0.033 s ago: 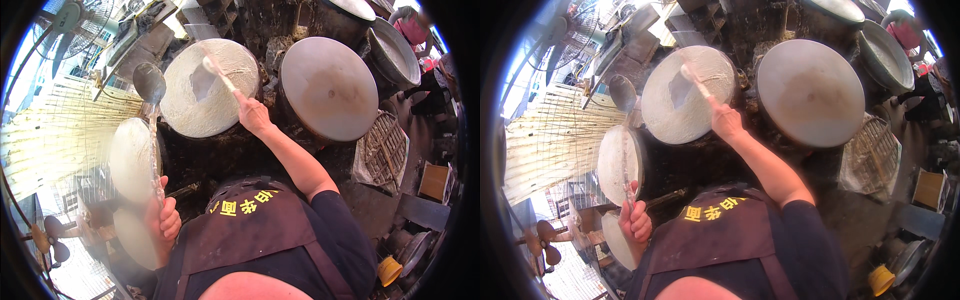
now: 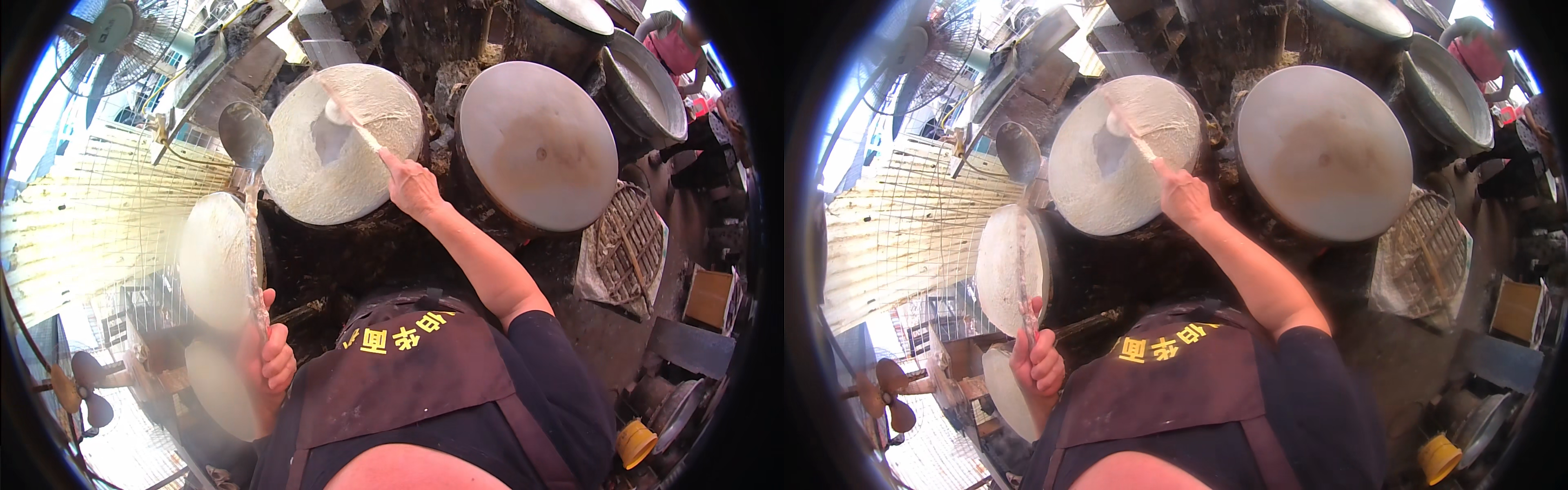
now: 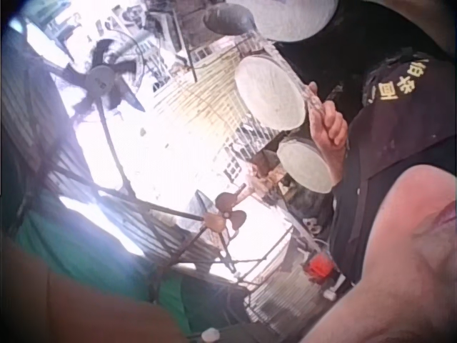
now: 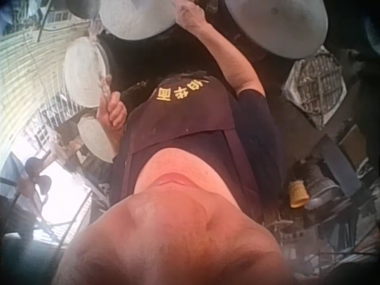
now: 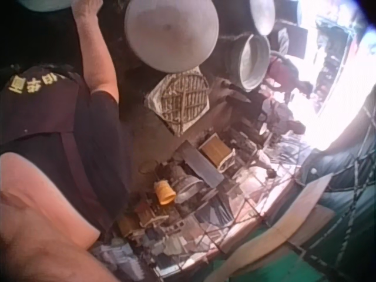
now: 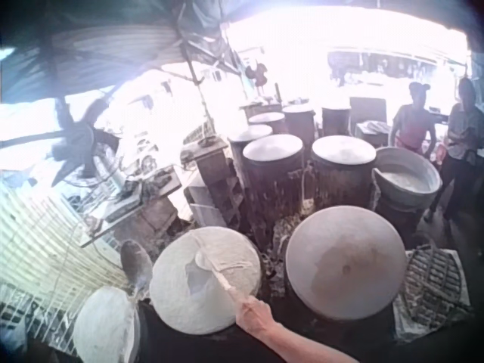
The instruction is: The person scoops batter from a large metal bowl and pours it onto several hot cylindrical griddles, then uses a wooden spreader to rotate and thin the batter into circular crepes. The person repeatedly scoops, pours, and spreads batter across multiple griddles in a continuous cycle.
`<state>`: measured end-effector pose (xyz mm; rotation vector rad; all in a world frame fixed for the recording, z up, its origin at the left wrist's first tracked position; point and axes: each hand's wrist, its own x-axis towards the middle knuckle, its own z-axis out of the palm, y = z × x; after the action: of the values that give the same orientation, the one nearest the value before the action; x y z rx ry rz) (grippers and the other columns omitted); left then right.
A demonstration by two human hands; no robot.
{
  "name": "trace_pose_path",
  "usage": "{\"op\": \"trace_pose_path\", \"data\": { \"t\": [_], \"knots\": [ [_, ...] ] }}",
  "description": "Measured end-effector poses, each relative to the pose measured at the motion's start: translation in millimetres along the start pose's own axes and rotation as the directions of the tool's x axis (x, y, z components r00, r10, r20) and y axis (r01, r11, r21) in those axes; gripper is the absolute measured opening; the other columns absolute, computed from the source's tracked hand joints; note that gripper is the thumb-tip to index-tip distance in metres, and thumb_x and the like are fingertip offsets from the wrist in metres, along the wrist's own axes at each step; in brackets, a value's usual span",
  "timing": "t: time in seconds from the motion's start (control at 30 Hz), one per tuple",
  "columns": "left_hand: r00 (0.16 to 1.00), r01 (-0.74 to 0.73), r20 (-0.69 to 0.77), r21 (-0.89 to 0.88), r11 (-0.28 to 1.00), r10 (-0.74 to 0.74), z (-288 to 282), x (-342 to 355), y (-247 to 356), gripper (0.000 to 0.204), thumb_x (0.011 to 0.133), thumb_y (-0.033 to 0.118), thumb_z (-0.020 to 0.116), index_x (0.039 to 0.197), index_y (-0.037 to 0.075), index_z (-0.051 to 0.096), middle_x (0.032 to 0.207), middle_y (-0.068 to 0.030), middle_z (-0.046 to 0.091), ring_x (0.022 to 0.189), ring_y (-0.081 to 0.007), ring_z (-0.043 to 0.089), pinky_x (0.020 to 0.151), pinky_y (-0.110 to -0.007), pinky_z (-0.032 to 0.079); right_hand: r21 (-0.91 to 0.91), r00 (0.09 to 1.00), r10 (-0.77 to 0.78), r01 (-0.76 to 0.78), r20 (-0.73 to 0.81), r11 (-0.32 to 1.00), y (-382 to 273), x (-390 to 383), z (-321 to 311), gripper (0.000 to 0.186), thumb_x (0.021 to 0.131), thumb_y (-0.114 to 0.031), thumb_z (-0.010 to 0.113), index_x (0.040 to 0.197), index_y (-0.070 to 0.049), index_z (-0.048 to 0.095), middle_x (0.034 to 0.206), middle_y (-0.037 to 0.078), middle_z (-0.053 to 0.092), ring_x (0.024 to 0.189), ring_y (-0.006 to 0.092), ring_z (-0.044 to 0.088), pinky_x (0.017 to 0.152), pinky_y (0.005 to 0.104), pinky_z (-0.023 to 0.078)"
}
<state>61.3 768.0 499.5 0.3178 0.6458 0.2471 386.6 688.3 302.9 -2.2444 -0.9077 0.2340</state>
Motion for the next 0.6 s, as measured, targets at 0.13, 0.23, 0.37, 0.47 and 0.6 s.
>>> {"op": "trace_pose_path", "data": {
  "t": [0.13, 0.23, 0.37, 0.47, 0.6],
  "knots": [
    [1.000, -0.020, -0.007, -0.006, 1.000, 0.020, -8.6, -12.2, -2.3, 0.044, 0.105, 0.028, 0.034, 0.149, 0.022, 0.029, 0.061, -0.0020, 0.035, 0.039, -0.0106, 0.034, 0.032, -0.024, 0.034, 0.024, 0.997, 0.042, -0.041, -0.065, 0.999, 27.5, 1.0, -22.8, 0.053, 0.080, -0.006, 0.056, 0.132, -0.019, 0.052, 0.087, 0.021, 0.065, 0.083, 0.0396, 0.064, 0.073, 0.0480, 0.051],
    [1.000, -0.017, -0.001, -0.037, 0.999, 0.017, -16.4, -12.3, 0.1, 0.043, 0.105, 0.029, 0.032, 0.148, 0.021, 0.030, 0.061, -0.0026, 0.035, 0.038, -0.0111, 0.035, 0.031, -0.025, 0.034, -0.061, 0.991, 0.104, -0.109, -0.088, 0.992, 28.0, -6.5, -22.1, 0.054, 0.081, -0.006, 0.056, 0.133, -0.018, 0.051, 0.080, 0.020, 0.063, 0.078, 0.0402, 0.064, 0.070, 0.0493, 0.051],
    [0.999, -0.024, -0.044, -0.071, 0.997, 0.021, -8.9, -15.6, -5.0, 0.042, 0.105, 0.029, 0.031, 0.147, 0.020, 0.032, 0.060, -0.0031, 0.036, 0.036, -0.0114, 0.033, 0.030, -0.025, 0.034, -0.053, 0.997, -0.077, 0.077, 0.020, 0.996, 6.1, -15.9, 6.9, 0.054, 0.081, -0.008, 0.057, 0.134, -0.019, 0.050, 0.078, 0.022, 0.062, 0.077, 0.0404, 0.063, 0.070, 0.0499, 0.051],
    [0.998, -0.031, -0.050, -0.018, 0.999, 0.030, -15.8, -22.8, -4.3, 0.042, 0.105, 0.028, 0.031, 0.146, 0.018, 0.032, 0.059, -0.0033, 0.037, 0.035, -0.0111, 0.032, 0.029, -0.025, 0.034, 0.012, 0.993, -0.111, 0.111, 0.036, 0.994, 20.1, -5.9, -12.4, 0.054, 0.082, -0.008, 0.057, 0.135, -0.018, 0.050, 0.084, 0.024, 0.063, 0.080, 0.0402, 0.063, 0.071, 0.0484, 0.051],
    [0.997, -0.066, -0.039, -0.024, 0.998, 0.065, -20.1, -25.4, -11.4, 0.044, 0.105, 0.028, 0.033, 0.146, 0.014, 0.031, 0.060, -0.0033, 0.037, 0.036, -0.0097, 0.031, 0.029, -0.023, 0.033, -0.062, 0.999, 0.014, -0.015, -0.031, 0.998, 27.5, 4.6, -30.7, 0.052, 0.083, -0.009, 0.055, 0.133, -0.021, 0.050, 0.083, 0.022, 0.063, 0.079, 0.0412, 0.063, 0.072, 0.0498, 0.051]
  ]
}}
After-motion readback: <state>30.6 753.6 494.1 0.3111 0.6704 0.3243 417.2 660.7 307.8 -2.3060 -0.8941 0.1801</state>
